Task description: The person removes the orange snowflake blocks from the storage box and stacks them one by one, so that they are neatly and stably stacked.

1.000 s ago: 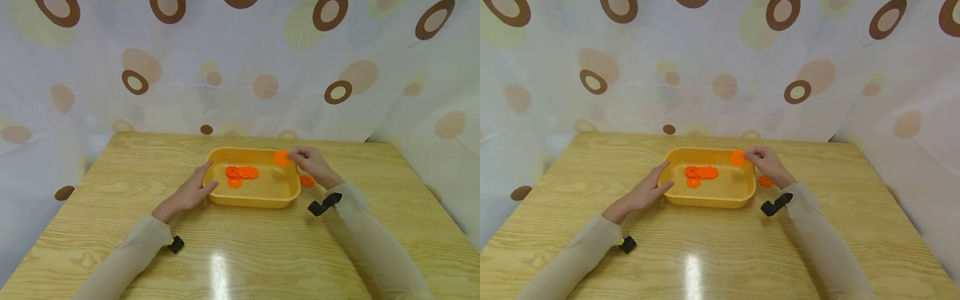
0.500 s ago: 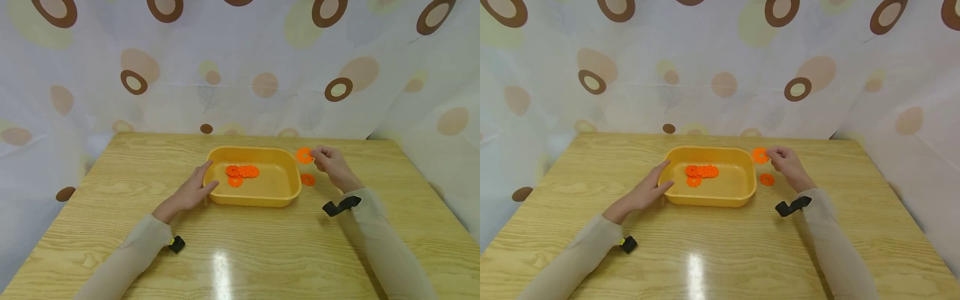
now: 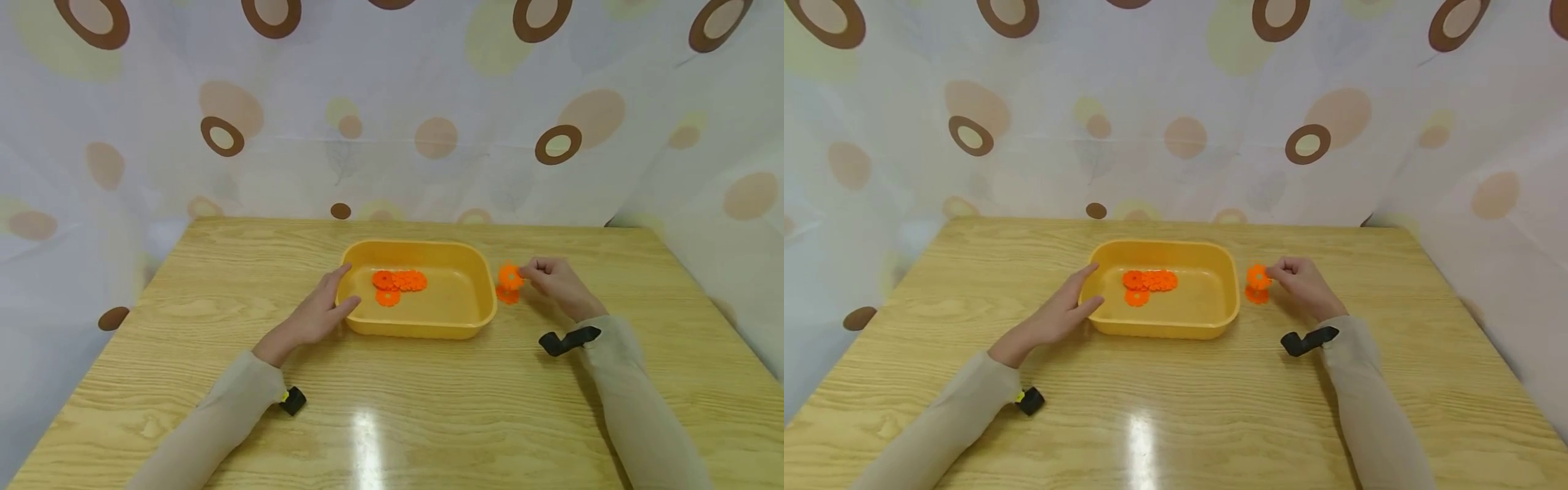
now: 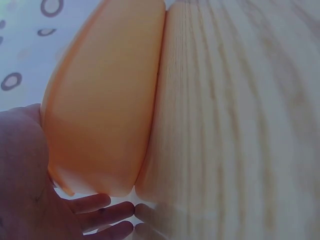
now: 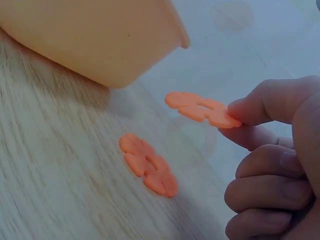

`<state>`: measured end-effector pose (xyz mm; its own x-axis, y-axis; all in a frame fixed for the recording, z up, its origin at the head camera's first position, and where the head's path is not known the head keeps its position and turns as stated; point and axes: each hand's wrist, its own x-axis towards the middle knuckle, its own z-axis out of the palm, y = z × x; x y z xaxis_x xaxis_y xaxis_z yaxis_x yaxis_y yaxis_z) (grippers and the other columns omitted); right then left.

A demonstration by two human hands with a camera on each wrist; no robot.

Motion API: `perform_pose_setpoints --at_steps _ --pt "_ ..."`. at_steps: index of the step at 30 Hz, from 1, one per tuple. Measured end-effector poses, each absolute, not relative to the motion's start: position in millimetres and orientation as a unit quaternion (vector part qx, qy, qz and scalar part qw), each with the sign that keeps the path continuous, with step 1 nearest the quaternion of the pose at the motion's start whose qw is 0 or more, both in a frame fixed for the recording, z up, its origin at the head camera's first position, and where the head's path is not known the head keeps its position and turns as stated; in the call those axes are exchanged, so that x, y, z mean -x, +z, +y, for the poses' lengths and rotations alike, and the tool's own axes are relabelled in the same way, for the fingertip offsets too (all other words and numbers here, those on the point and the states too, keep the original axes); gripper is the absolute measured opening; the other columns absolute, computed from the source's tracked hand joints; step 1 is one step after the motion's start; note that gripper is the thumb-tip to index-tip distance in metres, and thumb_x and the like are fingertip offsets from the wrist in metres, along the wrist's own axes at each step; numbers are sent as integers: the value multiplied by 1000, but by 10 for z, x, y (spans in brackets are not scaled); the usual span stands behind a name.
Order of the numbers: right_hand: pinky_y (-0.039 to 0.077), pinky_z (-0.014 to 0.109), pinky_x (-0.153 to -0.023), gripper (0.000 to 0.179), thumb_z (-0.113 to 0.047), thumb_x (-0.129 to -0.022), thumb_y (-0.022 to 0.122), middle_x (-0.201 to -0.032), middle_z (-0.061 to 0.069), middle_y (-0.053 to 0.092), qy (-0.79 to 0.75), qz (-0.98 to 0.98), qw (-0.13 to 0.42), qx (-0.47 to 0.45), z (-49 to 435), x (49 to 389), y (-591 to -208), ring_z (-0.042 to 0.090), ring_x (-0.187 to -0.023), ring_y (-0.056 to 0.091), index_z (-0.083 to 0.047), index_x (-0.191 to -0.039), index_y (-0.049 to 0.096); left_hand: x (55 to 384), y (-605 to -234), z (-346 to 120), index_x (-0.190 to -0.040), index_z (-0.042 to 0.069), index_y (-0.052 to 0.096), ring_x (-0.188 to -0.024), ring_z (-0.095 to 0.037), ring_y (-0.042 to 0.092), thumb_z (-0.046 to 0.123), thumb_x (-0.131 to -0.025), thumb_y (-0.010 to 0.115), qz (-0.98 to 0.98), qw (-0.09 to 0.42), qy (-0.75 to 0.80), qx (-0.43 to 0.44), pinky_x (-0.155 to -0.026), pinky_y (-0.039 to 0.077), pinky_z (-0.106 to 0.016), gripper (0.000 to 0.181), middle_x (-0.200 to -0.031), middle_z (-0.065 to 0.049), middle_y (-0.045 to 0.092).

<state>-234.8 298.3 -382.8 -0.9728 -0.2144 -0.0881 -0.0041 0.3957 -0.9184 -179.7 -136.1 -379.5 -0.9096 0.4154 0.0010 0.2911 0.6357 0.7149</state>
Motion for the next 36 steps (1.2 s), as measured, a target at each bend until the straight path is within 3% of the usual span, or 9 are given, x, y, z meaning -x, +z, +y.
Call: perform_pose_setpoints --at_steps 4,8,11,19,31,36 --pt "32 26 -56 27 -28 -96 60 -60 -8 40 -520 846 106 51 3042 2353 -3868 11 -56 35 -6 -81 60 1789 -3795 -1340 -154 4 12 -142 -39 26 34 -102 45 900 80 382 -192 -115 23 -53 68 -155 -24 20" --pt "36 24 -69 23 -29 -95 60 -76 -6 53 -495 860 121 36 3080 2352 -3886 12 -72 43 -9 -85 67 1784 -3801 -1338 -154 4 12 -141 -40 27 32 -102 45 899 77 384 -195 -115 23 -54 68 -154 -25 20" --pt "35 24 -68 25 -28 -95 60 -80 -4 55 -477 870 119 36 3087 2345 -3881 13 -74 44 -4 -90 68 1785 -3804 -1334 -154 4 11 -141 -41 27 31 -102 45 898 78 385 -198 -114 23 -54 68 -154 -25 20" --pt "36 23 -54 30 -23 -95 60 -65 -3 50 -402 907 113 54 3067 2332 -3877 9 -55 41 5 -100 68 1792 -3807 -1315 -154 4 11 -142 -41 26 34 -102 45 897 82 385 -202 -115 23 -54 68 -155 -25 19" --pt "35 22 -56 28 -24 -92 64 -63 -4 53 -355 928 91 64 2992 2349 -3886 10 -56 41 3 -94 68 1802 -3809 -1339 -154 4 10 -142 -40 25 32 -102 45 899 78 383 -197 -115 22 -54 69 -156 -24 18" --pt "36 23 -62 25 -23 -91 64 -63 -3 56 -330 939 76 64 2961 2359 -3899 13 -61 44 1 -95 70 1804 -3809 -1349 -154 4 11 -142 -40 25 30 -102 46 900 77 382 -196 -115 22 -54 68 -155 -25 19"
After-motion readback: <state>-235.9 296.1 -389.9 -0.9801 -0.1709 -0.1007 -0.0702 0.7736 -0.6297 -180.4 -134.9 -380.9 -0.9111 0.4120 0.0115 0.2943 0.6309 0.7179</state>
